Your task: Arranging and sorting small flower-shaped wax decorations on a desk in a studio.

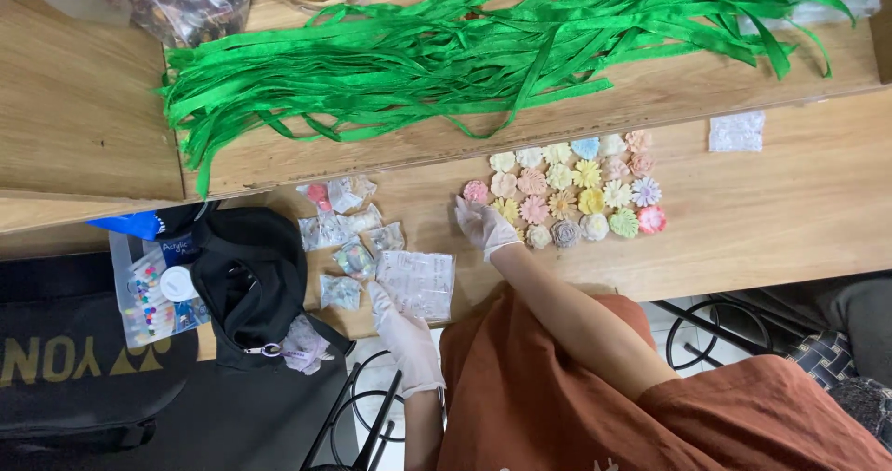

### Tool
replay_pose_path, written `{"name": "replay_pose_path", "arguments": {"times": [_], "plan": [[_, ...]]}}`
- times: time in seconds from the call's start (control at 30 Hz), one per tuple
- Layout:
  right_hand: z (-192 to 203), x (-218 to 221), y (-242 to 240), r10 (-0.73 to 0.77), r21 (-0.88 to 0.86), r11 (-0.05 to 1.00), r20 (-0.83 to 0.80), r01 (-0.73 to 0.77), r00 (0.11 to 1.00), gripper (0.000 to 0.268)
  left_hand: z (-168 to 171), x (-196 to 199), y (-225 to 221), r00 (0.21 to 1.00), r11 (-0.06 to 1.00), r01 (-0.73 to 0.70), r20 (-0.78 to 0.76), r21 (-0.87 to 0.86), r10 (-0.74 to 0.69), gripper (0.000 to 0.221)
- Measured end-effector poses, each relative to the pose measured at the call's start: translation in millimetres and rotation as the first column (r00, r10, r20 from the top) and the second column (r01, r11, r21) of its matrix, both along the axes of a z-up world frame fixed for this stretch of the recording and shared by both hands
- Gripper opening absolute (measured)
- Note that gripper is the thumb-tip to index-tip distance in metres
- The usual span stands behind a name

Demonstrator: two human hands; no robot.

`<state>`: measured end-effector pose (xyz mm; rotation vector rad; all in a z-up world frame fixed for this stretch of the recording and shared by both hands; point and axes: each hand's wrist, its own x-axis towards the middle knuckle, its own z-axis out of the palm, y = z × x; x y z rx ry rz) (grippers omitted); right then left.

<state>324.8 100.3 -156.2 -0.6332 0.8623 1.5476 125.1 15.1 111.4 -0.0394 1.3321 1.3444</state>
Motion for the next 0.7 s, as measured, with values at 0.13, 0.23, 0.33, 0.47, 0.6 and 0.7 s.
{"name": "replay_pose_path", "arguments": {"times": [0.13,0.23,0.33,0.47,0.6,0.7], "plan": [[14.6,-0.2,-8.4,0.032,0.042,0.999,0.063,-0.034,0.998,0.034,-2.0,1.1,-5.2,1.000,1.000,0.020,-0.012,-0.006,-0.020,0.061],[23.3,2.1,-14.1,0.035,0.089,0.995,0.080,-0.042,0.996,0.039,2.3,3.8,-5.1,1.000,0.999,0.027,-0.002,-0.017,-0.027,0.061],[43.7,0.2,-17.1,0.037,0.131,0.990,0.090,-0.048,0.995,0.044,5.1,5.2,-5.0,0.999,0.999,0.035,-0.002,-0.017,-0.036,0.060],[46.8,-1.9,-21.5,0.035,0.212,0.976,0.074,-0.050,0.997,0.049,6.5,5.8,-7.5,0.996,0.997,0.073,-0.050,-0.003,-0.073,0.060],[64.1,-0.9,-21.7,0.056,0.220,0.973,0.092,-0.075,0.994,0.049,-7.0,0.8,-8.9,0.995,0.995,0.095,-0.048,0.029,-0.093,0.060],[66.4,2.4,-22.6,0.099,0.198,0.972,0.131,-0.124,0.986,0.046,-5.3,1.2,-7.7,0.995,0.993,0.101,-0.033,0.056,-0.099,0.060]]}}
